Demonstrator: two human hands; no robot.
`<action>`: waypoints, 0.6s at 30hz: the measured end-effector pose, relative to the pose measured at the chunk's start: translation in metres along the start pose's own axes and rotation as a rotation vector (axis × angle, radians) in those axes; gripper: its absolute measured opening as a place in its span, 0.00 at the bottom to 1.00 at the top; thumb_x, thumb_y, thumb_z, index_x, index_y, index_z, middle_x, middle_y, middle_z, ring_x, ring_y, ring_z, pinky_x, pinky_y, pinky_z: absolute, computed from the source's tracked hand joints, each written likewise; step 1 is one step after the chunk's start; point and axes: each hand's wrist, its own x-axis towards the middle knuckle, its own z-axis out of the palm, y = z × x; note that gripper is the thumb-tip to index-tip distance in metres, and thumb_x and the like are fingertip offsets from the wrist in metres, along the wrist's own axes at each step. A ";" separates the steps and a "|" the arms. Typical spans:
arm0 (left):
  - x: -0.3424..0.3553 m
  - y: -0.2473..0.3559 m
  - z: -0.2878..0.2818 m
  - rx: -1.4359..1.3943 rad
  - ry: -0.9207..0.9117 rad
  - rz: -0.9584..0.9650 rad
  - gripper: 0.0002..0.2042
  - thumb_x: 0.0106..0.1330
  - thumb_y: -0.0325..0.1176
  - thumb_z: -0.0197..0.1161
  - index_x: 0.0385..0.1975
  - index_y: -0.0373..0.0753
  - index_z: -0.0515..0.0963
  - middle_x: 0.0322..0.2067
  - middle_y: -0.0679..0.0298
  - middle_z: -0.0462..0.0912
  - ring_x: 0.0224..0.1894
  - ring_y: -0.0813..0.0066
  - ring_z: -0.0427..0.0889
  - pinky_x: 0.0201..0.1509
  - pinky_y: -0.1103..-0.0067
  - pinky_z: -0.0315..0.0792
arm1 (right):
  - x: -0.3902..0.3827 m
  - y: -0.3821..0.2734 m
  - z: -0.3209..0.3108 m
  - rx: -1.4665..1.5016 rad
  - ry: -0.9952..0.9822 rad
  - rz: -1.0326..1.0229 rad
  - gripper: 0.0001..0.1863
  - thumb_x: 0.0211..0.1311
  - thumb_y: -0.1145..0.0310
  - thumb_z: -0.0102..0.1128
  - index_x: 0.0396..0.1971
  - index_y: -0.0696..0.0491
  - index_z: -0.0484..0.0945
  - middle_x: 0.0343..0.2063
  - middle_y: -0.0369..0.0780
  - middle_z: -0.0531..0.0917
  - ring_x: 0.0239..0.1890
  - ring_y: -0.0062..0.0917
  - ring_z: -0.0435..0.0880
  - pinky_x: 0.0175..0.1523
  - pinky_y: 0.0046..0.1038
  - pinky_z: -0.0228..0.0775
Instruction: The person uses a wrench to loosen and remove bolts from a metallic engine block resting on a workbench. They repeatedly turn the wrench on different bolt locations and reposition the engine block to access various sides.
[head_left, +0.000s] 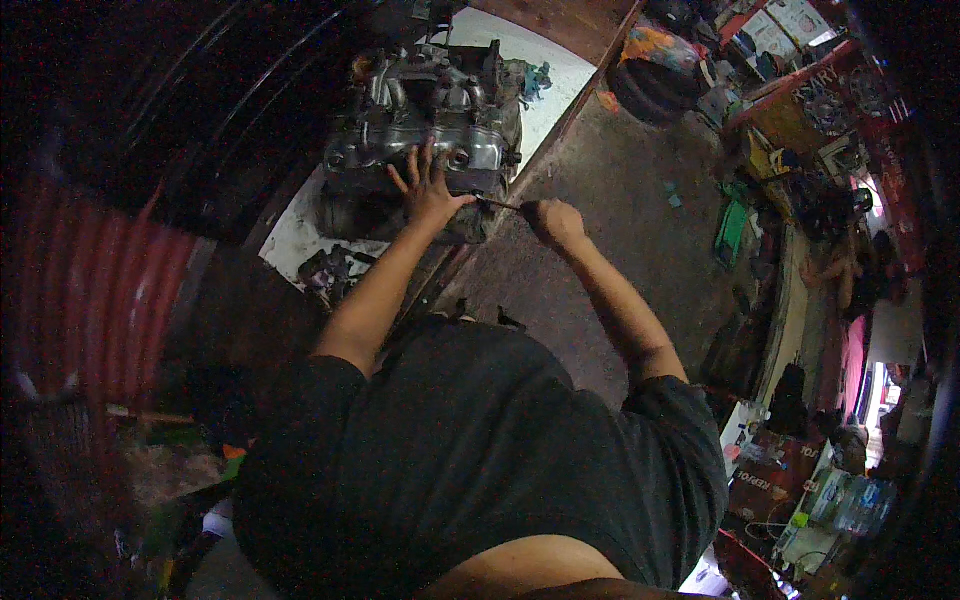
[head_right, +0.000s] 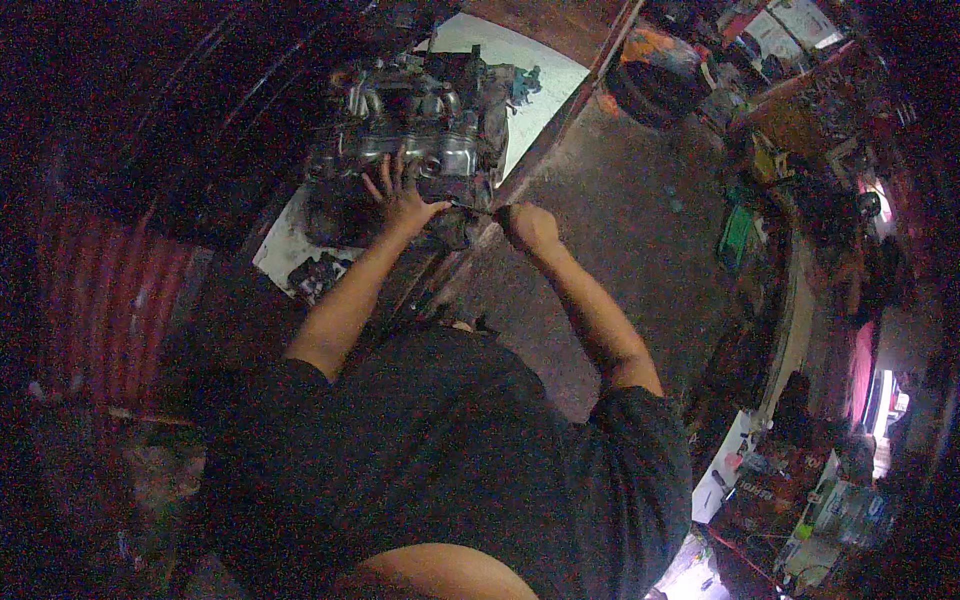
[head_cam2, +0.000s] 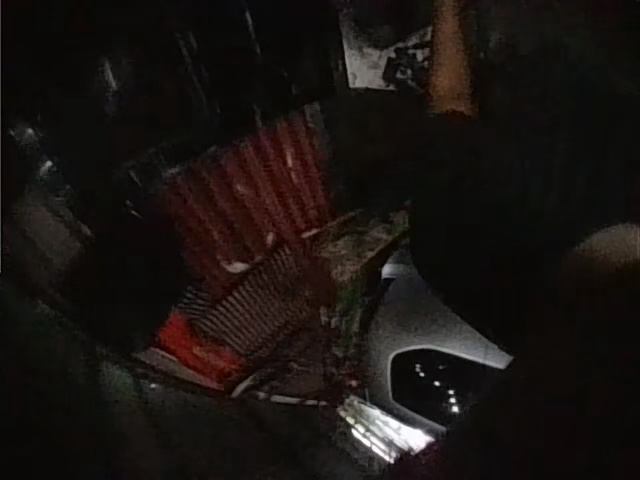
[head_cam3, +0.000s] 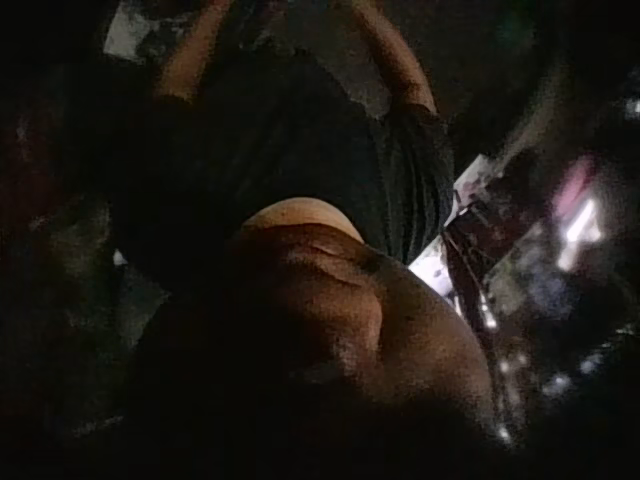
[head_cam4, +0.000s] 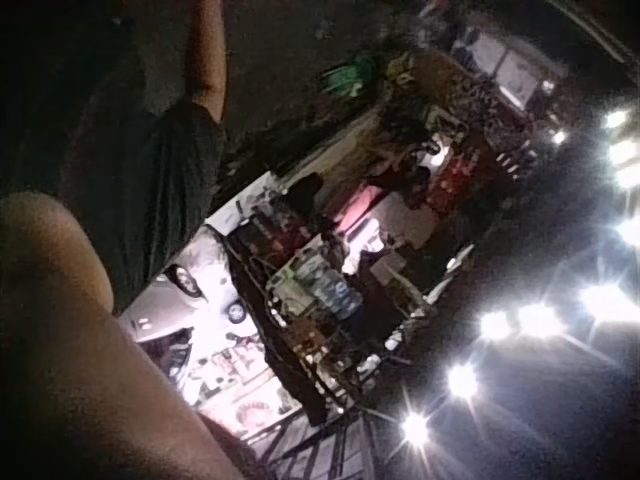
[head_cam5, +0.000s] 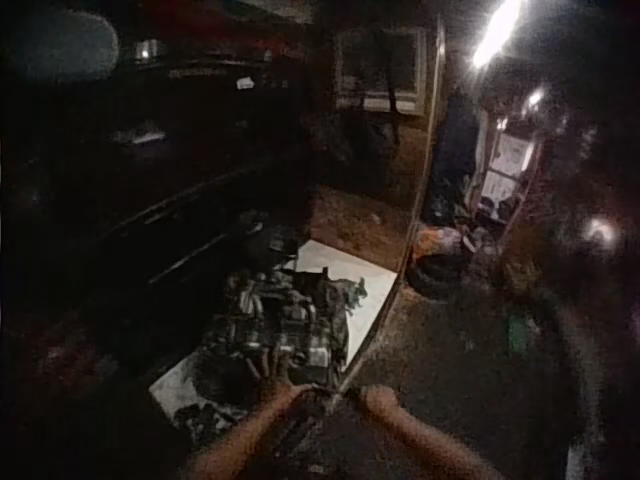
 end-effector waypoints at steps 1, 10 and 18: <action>0.000 0.001 0.002 -0.025 0.028 0.024 0.54 0.33 0.60 0.74 0.65 0.53 0.55 0.70 0.66 0.44 0.71 0.56 0.42 0.65 0.40 0.27 | 0.003 0.001 -0.016 -0.027 -0.029 -0.054 0.12 0.61 0.60 0.50 0.38 0.43 0.81 0.28 0.45 0.83 0.31 0.43 0.83 0.33 0.42 0.75; -0.001 0.002 -0.006 -0.075 -0.015 0.013 0.51 0.34 0.56 0.75 0.64 0.51 0.58 0.70 0.66 0.44 0.71 0.56 0.42 0.65 0.40 0.26 | 0.059 -0.054 -0.089 -0.341 -0.019 -0.365 0.07 0.51 0.69 0.54 0.23 0.50 0.82 0.26 0.43 0.84 0.28 0.37 0.85 0.30 0.35 0.77; -0.001 0.001 -0.008 -0.062 -0.031 0.020 0.51 0.36 0.59 0.72 0.64 0.47 0.58 0.70 0.65 0.43 0.71 0.56 0.41 0.65 0.40 0.26 | 0.020 -0.062 -0.100 -0.324 -0.025 -0.274 0.07 0.52 0.69 0.53 0.27 0.51 0.80 0.24 0.42 0.83 0.28 0.36 0.85 0.31 0.34 0.77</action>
